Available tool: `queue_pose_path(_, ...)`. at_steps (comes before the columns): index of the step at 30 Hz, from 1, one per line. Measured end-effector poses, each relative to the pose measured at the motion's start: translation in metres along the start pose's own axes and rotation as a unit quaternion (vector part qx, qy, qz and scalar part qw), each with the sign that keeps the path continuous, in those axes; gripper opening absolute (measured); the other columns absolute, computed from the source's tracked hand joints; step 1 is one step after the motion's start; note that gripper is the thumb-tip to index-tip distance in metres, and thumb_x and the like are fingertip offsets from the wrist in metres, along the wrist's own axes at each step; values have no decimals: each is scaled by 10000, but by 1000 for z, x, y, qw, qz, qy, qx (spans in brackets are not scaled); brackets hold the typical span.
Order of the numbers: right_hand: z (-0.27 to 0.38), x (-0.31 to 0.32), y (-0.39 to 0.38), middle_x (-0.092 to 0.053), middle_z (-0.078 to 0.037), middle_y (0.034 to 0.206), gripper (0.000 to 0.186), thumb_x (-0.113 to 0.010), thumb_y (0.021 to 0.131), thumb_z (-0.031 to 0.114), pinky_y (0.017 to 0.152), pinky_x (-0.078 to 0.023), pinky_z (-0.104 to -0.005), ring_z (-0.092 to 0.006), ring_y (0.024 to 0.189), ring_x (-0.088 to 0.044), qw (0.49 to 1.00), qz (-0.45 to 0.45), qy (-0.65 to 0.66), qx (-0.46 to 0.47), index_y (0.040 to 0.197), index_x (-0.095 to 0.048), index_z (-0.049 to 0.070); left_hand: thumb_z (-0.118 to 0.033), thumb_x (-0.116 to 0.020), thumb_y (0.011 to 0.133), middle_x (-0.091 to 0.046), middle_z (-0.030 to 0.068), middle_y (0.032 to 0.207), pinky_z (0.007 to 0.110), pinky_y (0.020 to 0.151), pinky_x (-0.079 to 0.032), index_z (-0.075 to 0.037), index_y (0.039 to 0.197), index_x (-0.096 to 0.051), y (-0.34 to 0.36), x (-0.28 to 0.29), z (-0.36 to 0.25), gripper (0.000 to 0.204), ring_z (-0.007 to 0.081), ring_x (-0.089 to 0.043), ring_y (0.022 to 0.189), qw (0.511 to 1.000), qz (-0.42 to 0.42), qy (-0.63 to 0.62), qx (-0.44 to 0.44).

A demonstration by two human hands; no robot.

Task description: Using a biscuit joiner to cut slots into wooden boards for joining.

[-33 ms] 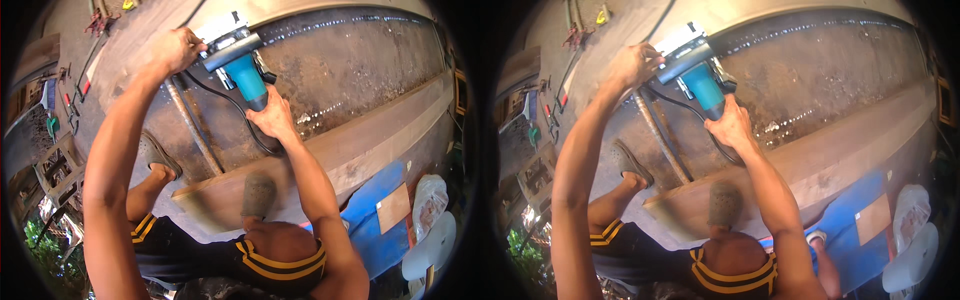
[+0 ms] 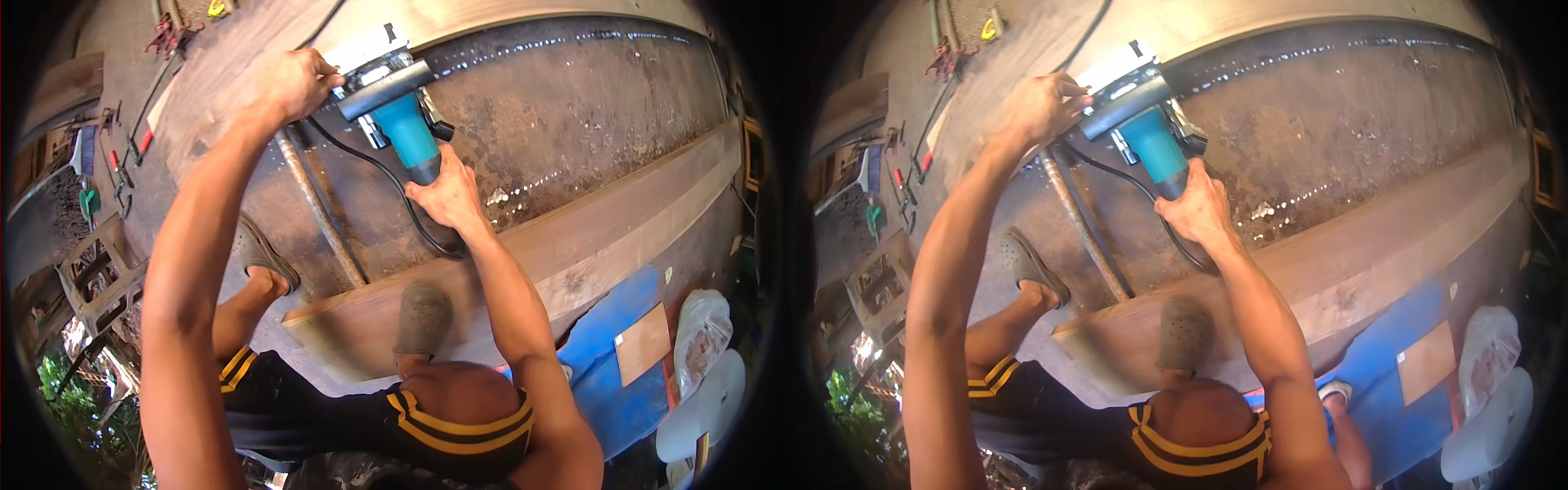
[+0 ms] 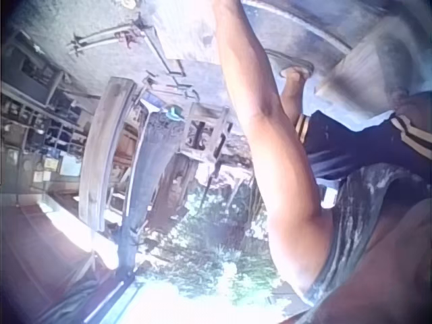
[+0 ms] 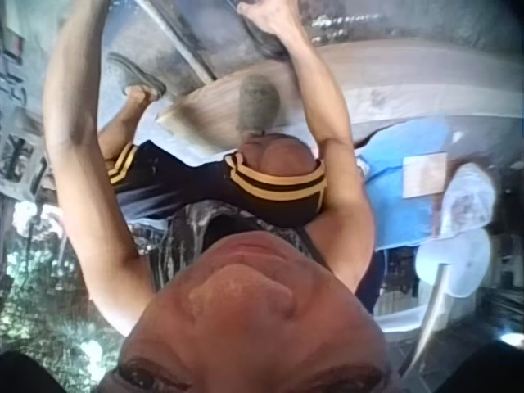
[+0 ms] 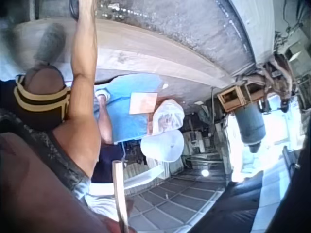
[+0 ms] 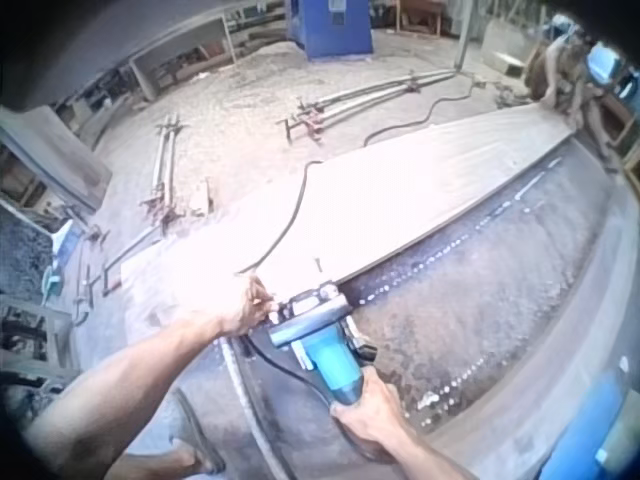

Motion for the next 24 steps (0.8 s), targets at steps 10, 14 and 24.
queue_pose_path(10,15,-10,-47,-718,-299,1029,676,-830,729,256,922,-554,-511,-462,1022,-703,998,63,-12,-11,1261,-517,-18,-411,-660,976,-760,142,940,461,805,-589,-153,968,-820,-36,-7,21,304,351,-733,875,994,33,93,-38)
queue_pose_path(14,31,-45,-75,-720,-291,1056,691,-831,731,273,927,-556,-498,-454,1039,-700,997,54,-42,-29,1266,-514,-29,-354,-640,981,-740,175,854,486,765,-593,-109,858,-773,-69,-11,57,305,375,-728,829,990,18,100,-101)
queue_pose_path(24,91,-141,-131,-729,-260,1026,638,-836,714,300,907,-562,-482,-422,1007,-714,997,1,-59,-59,1185,-555,-27,-255,-741,901,-750,228,1001,488,848,-577,-35,1250,-719,-180,48,172,413,405,-723,934,962,102,133,-217)
Point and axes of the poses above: each hand's wrist, its own y-axis towards the middle knuckle, its own x-axis out of the back of the hand, z = x × y, the point moved 4 cm from there along y, towards the middle knuckle
